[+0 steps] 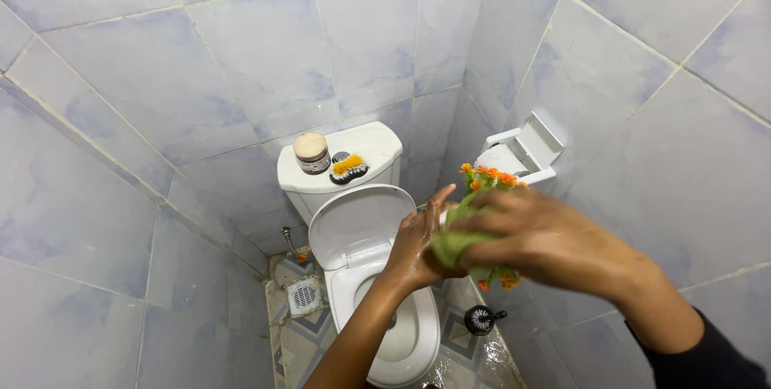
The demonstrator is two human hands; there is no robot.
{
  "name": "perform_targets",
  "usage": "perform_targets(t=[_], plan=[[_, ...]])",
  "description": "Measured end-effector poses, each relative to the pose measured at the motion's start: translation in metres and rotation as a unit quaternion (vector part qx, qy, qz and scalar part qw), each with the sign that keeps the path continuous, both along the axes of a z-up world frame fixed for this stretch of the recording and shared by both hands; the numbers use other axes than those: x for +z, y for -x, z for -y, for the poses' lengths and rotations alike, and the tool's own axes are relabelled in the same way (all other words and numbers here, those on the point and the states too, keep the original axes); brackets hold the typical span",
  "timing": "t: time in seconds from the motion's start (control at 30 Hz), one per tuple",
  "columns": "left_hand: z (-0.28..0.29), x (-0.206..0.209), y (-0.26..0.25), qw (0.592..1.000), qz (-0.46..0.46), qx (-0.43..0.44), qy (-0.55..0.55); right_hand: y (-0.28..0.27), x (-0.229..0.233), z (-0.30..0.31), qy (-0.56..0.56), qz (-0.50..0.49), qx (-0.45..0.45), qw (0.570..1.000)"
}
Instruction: The person wipes a cloth over a towel, a brush, a plant pot, and a jar, then places the items on a window sill and a toilet tank.
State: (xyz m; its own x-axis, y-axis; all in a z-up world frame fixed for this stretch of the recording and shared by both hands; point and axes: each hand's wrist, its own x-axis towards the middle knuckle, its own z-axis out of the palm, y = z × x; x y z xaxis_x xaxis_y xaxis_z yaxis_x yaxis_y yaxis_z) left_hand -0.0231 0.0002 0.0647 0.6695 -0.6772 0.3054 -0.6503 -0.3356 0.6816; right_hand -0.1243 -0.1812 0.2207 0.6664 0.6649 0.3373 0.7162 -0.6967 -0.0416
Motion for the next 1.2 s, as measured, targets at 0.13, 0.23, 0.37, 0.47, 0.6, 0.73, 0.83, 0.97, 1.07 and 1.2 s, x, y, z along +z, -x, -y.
perform_targets(t=[0.13, 0.23, 0.37, 0.47, 0.6, 0.73, 0.83, 0.97, 1.07, 1.2], plan=[[0.000, -0.004, 0.003, 0.999, -0.001, -0.017, 0.038, -0.014, 0.005, -0.036, 0.240, -0.172, -0.084, 0.952], [0.004, -0.008, 0.008, 0.999, -0.028, -0.019, 0.019, -0.027, 0.000, -0.048, 0.296, -0.149, -0.102, 0.938], [0.009, -0.023, 0.008, 0.998, -0.025, -0.026, -0.053, -0.051, -0.019, -0.050, 0.302, -0.195, -0.203, 0.911], [0.016, -0.039, 0.010, 0.997, -0.041, -0.020, -0.062, -0.078, -0.037, -0.044, 0.340, -0.208, -0.256, 0.881], [0.027, -0.058, 0.013, 0.991, -0.061, -0.020, -0.117, -0.104, -0.049, -0.029, 0.382, -0.298, -0.253, 0.837], [0.016, -0.063, 0.014, 0.989, -0.034, -0.017, -0.144, -0.123, -0.050, 0.003, 0.304, -0.417, -0.197, 0.834], [0.002, -0.054, 0.013, 0.993, -0.043, -0.003, -0.112, -0.126, -0.054, 0.035, 0.107, -0.415, -0.238, 0.872], [-0.016, -0.044, 0.014, 0.999, -0.036, 0.013, -0.008, -0.103, -0.050, 0.072, -0.200, -0.358, -0.266, 0.872], [-0.019, -0.040, 0.009, 0.997, -0.067, 0.033, 0.034, -0.067, -0.065, 0.076, -0.348, -0.248, -0.217, 0.878], [-0.024, -0.040, 0.001, 0.992, -0.034, 0.027, 0.121, -0.039, -0.103, 0.070, -0.336, -0.161, -0.180, 0.910]])
